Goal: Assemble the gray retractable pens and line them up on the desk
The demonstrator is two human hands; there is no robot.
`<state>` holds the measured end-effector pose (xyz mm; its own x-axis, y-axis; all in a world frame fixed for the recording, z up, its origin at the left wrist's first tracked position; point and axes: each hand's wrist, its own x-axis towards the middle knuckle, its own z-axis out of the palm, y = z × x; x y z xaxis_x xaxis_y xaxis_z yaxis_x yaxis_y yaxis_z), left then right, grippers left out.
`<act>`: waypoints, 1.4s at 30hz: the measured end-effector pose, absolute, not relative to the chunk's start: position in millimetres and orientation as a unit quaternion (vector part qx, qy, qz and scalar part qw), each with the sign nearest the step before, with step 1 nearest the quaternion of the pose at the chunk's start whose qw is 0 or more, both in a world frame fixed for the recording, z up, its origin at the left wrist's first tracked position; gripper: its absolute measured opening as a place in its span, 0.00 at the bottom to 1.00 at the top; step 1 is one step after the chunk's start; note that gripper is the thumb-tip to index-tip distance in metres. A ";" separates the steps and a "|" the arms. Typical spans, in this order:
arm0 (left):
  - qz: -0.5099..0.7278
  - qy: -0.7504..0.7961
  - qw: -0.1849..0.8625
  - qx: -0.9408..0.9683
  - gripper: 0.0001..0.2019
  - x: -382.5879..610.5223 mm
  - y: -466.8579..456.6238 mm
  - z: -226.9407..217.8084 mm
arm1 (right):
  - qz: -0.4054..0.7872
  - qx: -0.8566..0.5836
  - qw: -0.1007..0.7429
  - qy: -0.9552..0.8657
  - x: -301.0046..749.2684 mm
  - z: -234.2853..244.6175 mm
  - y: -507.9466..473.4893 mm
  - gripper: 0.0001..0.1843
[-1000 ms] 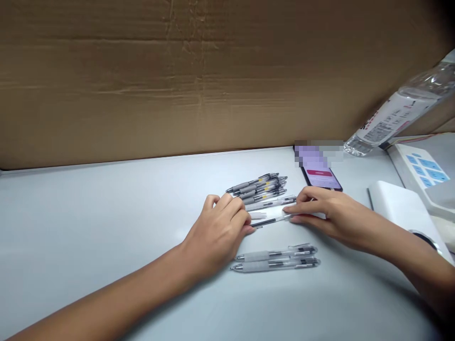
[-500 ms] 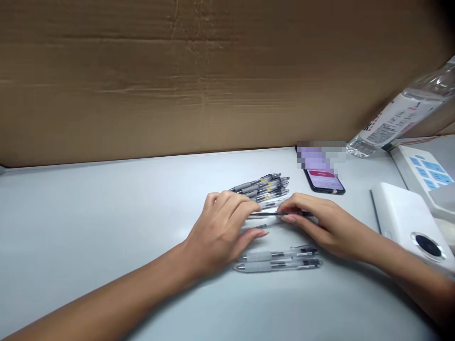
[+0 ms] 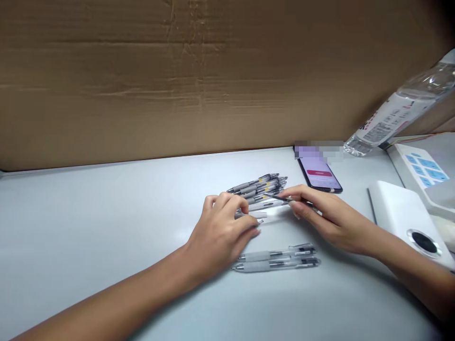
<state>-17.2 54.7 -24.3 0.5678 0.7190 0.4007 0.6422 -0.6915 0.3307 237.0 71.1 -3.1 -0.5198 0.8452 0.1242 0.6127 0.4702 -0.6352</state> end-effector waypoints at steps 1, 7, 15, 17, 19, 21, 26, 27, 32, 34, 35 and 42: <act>0.256 0.386 0.077 0.883 0.05 -16.2 54.4 -24.7 | 0.253 -0.432 0.195 -0.843 238.3 -1.2 72.1 0.12; 0.259 0.373 0.075 0.888 0.08 -12.4 54.4 -25.3 | 0.230 -0.413 0.078 -0.878 253.3 10.0 78.1 0.18; 0.293 0.356 0.066 0.885 0.08 -15.3 55.1 -27.2 | 0.172 -0.407 -0.013 -0.897 260.9 11.3 78.6 0.23; 0.300 0.354 0.066 0.883 0.07 -16.2 55.3 -27.0 | 0.167 -0.405 -0.011 -0.899 259.7 10.0 78.5 0.23; 0.304 0.355 0.067 0.882 0.07 -16.9 55.6 -26.7 | 0.166 -0.404 -0.005 -0.900 258.7 9.2 78.3 0.23; 0.308 0.353 0.068 0.881 0.07 -17.4 55.7 -26.6 | 0.169 -0.405 -0.001 -0.899 258.1 9.0 78.1 0.22; 0.311 0.345 0.079 0.882 0.06 -17.8 56.2 -26.5 | 0.173 -0.404 0.000 -0.898 256.8 9.8 77.4 0.22; 0.312 0.343 0.082 0.882 0.06 -17.8 56.5 -26.4 | 0.172 -0.401 0.003 -0.900 256.3 9.9 77.2 0.22; 0.316 0.335 0.092 0.883 0.06 -17.9 57.5 -24.3 | 0.176 -0.396 0.022 -0.901 253.7 10.3 76.2 0.23; 0.319 0.334 0.093 0.882 0.06 -18.1 57.5 -23.3 | 0.177 -0.396 0.025 -0.901 253.7 10.6 76.1 0.23; 0.320 0.334 0.093 0.882 0.06 -18.1 57.5 -23.1 | 0.178 -0.396 0.025 -0.900 254.0 10.7 76.2 0.23; 0.329 0.338 0.081 0.878 0.06 -18.4 58.0 -24.5 | 0.187 -0.395 0.034 -0.899 258.5 9.6 77.2 0.24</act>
<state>-18.4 58.0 -24.5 0.5548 0.6475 0.5225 0.5404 -0.7579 0.3654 258.5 77.2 9.6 -0.6863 0.7223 -0.0858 0.6966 0.6188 -0.3630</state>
